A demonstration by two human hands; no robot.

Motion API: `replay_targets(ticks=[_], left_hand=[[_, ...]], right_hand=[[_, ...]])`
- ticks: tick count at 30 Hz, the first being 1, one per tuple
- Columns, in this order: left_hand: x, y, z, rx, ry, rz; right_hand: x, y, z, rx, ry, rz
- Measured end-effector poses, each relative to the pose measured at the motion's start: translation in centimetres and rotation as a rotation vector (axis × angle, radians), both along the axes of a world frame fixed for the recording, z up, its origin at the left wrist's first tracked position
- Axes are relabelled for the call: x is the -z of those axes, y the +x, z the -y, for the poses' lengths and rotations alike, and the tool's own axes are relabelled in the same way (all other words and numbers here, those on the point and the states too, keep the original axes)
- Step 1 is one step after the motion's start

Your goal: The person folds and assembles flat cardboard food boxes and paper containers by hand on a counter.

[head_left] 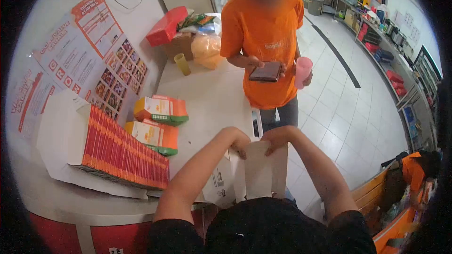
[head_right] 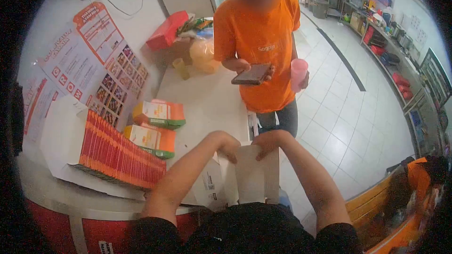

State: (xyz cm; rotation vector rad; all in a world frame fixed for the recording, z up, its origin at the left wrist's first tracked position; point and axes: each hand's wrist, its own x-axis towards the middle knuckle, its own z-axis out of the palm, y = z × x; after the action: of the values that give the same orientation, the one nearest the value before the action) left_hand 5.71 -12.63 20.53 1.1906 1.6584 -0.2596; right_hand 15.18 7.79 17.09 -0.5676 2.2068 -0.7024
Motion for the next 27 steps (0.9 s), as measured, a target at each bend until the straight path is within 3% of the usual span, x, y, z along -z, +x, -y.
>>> replay_targets(ticks=[2, 3, 12, 14, 16, 17, 20, 24, 27], left_hand=[[3.4, -0.8, -0.5, -0.008, 0.016, -0.03], [5.0, -0.8, -1.2, 0.077, 0.027, -0.174], [11.3, 3.0, 2.3, -0.184, 0.428, -0.415], [12.3, 5.0, 3.6, -0.29, 0.481, -0.459], [10.6, 7.9, 4.9, -0.326, 0.633, -0.556], [10.1, 9.0, 5.4, -0.344, 0.708, -0.603], [12.0, 10.8, 6.5, -0.334, 0.853, -0.681], [12.4, 11.1, 6.1, -0.295, 0.857, -0.772], [12.2, 9.1, 6.1, -0.378, 0.825, -0.627]], right_hand=[[2.2, 0.3, 0.0, 0.047, 0.022, -0.062], [2.8, 0.6, 0.1, 0.078, 0.042, -0.136], [9.6, 7.2, 3.8, 0.45, 0.156, -0.576], [11.6, 7.9, 4.3, 0.407, 0.259, -0.675], [10.3, 8.9, 5.7, 0.396, 0.37, -0.81], [9.4, 9.2, 6.4, 0.372, 0.405, -0.673], [10.3, 10.8, 6.3, 0.337, 0.26, -0.926], [11.6, 10.6, 5.8, 0.32, 0.256, -0.909], [12.1, 9.1, 4.4, 0.359, 0.117, -0.76]])
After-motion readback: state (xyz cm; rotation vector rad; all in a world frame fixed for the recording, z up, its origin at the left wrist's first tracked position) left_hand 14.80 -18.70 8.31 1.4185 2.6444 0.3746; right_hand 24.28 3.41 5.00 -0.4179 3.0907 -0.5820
